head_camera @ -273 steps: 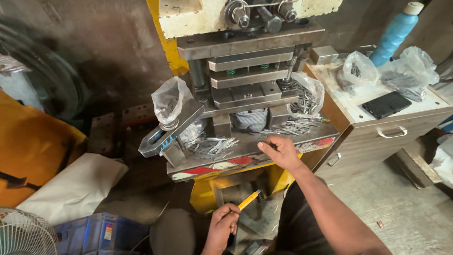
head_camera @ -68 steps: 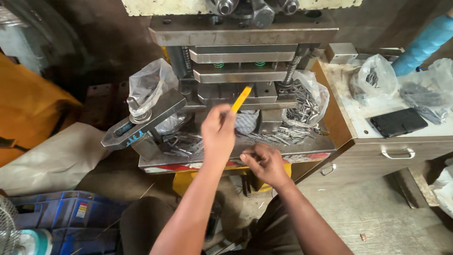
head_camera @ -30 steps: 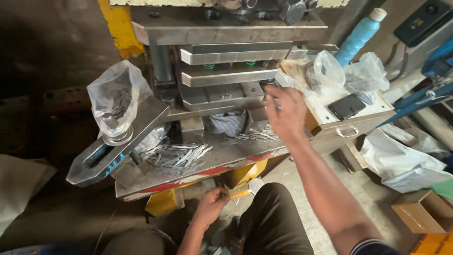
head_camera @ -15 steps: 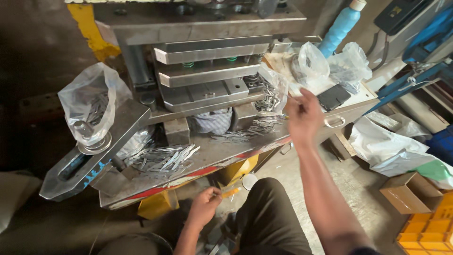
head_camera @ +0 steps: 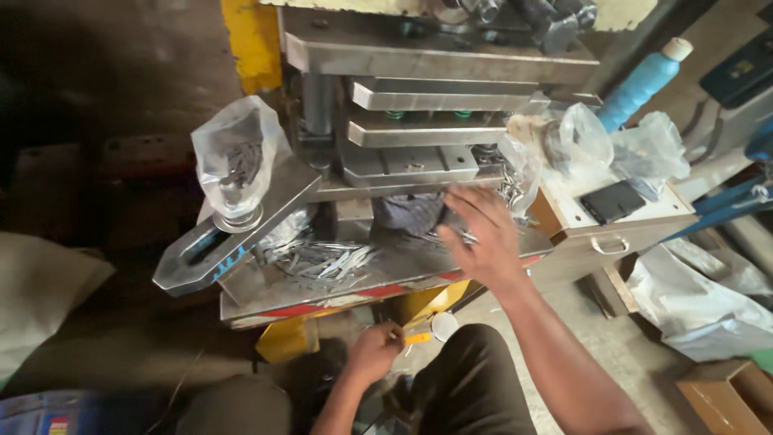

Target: The person operates a manual press machine to shape small metal pieces. They repeatedly place a metal piece into the press, pull a lever to activate the press, then remove the shaped piece and place it into a plastic bag. The cycle continues with multiple pieces.

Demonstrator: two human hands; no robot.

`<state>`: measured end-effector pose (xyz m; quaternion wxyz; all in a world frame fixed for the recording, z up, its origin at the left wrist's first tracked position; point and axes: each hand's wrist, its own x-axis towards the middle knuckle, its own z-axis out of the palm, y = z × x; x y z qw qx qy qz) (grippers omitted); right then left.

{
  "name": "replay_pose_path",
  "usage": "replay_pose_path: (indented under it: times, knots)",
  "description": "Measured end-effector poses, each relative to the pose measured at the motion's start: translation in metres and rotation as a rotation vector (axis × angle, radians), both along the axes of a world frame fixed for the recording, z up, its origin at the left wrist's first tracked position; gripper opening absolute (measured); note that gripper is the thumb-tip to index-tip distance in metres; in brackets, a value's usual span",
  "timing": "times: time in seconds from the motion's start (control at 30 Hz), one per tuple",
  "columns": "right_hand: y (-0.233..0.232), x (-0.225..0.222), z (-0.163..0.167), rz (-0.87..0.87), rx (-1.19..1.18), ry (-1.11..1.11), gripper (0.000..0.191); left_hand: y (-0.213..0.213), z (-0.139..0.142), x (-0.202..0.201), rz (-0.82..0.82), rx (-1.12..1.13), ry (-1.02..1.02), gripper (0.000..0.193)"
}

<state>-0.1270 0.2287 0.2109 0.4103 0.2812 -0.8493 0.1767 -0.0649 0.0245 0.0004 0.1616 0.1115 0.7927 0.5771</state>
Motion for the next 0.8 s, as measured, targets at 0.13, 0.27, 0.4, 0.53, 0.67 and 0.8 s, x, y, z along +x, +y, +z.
replay_pose_path:
  times: [0.13, 0.27, 0.4, 0.53, 0.67, 0.8]
  knots:
    - [-0.032, -0.031, 0.039, -0.082, 0.222, -0.075, 0.074, -0.001, 0.007, 0.002, 0.010, 0.013, -0.085, 0.015]
    - [-0.044, -0.064, 0.055, -0.286, 0.334, -0.343, 0.086, -0.007, 0.006, 0.003, 0.016, 0.121, -0.023, 0.014]
    - [-0.042, -0.076, 0.052, -0.289, 0.367, -0.263, 0.084, -0.012, 0.001, 0.004, 0.009, 0.074, -0.023, 0.015]
    - [-0.040, -0.074, 0.047, -0.317, 0.401, -0.222, 0.082, -0.013, 0.002, 0.003, 0.005, 0.115, 0.041, 0.016]
    - [-0.039, -0.067, 0.042, -0.288, 0.383, -0.178, 0.079, -0.012, 0.005, 0.006, -0.011, 0.076, 0.018, 0.017]
    - [-0.039, -0.067, 0.040, -0.297, 0.355, -0.220, 0.074, -0.012, 0.009, 0.008, -0.012, 0.064, 0.018, 0.018]
